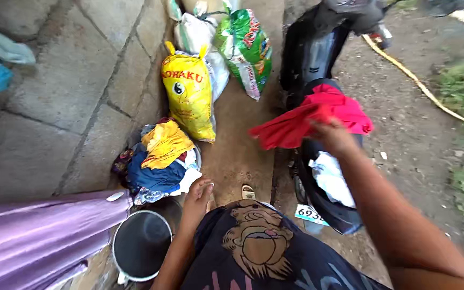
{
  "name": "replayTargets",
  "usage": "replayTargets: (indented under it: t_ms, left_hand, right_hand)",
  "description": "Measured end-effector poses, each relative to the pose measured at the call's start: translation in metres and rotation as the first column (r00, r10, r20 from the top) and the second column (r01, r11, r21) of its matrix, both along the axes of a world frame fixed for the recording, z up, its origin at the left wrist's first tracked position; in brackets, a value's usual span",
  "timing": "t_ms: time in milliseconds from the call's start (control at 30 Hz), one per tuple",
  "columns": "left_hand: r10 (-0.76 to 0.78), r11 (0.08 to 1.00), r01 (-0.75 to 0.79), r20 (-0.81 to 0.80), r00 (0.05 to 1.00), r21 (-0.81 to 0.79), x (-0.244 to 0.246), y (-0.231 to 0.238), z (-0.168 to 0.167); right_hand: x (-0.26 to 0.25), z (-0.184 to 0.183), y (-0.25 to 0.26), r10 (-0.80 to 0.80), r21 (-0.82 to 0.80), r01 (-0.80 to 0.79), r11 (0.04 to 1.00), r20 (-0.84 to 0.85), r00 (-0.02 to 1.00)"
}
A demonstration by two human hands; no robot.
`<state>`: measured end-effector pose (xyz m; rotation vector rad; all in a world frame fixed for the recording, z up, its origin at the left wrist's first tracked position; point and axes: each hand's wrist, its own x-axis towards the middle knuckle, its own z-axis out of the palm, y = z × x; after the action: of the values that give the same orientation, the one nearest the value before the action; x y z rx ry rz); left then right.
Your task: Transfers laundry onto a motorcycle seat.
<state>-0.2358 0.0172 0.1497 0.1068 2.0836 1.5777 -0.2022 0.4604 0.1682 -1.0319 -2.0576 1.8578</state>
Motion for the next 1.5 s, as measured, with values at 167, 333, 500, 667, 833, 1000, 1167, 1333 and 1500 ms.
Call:
replayTargets:
  t_ms: [167,333,500,667,833,1000,1167,1333,1500]
  left_hand:
    - [-0.002,0.955,0.034,0.107,0.994,-0.296,-0.027,-0.039,-0.036]
    - [-0.123,0.725,0.194,0.153,0.981,-0.661,-0.085,-0.048,-0.092]
    - [-0.173,0.393,0.230,0.174,0.970,-0.890,-0.135,-0.056,-0.140]
    - [-0.140,0.384,0.123,0.074,0.987,-0.915,-0.175,-0.061,-0.154]
    - [-0.022,0.371,0.108,0.108,0.994,-0.922,-0.202,-0.059,-0.174]
    - [-0.078,0.401,0.171,0.153,0.985,-0.900,-0.220,-0.046,-0.140]
    - [-0.101,0.666,0.060,-0.010,0.995,-0.744,-0.190,-0.023,-0.073]
    - [-0.170,0.852,0.146,-0.002,0.985,-0.503,-0.116,0.018,-0.029]
    - [-0.288,0.900,0.314,0.128,0.949,-0.304,-0.092,0.024,-0.051]
  right_hand:
    - [0.032,0.014,0.107,-0.450,0.164,0.433,0.886,0.085,0.889]
    - [0.049,-0.011,0.061,-0.263,0.137,0.232,0.963,0.296,0.918]
    - [0.072,-0.081,-0.029,-0.004,-0.006,0.007,1.000,0.471,0.882]
    - [0.125,-0.133,-0.076,0.157,-0.122,-0.105,0.987,0.591,0.791]
    - [0.160,-0.150,-0.092,0.234,-0.176,-0.154,0.972,0.716,0.657]
    - [0.151,-0.138,-0.106,0.227,-0.165,-0.157,0.974,0.716,0.660]
    - [0.095,-0.101,-0.142,0.257,-0.253,-0.143,0.957,0.506,0.824]
    - [0.007,-0.063,-0.210,0.266,-0.527,-0.100,0.844,0.250,0.931]
    - [-0.057,-0.083,-0.253,0.319,-0.722,-0.018,0.692,0.284,0.904]
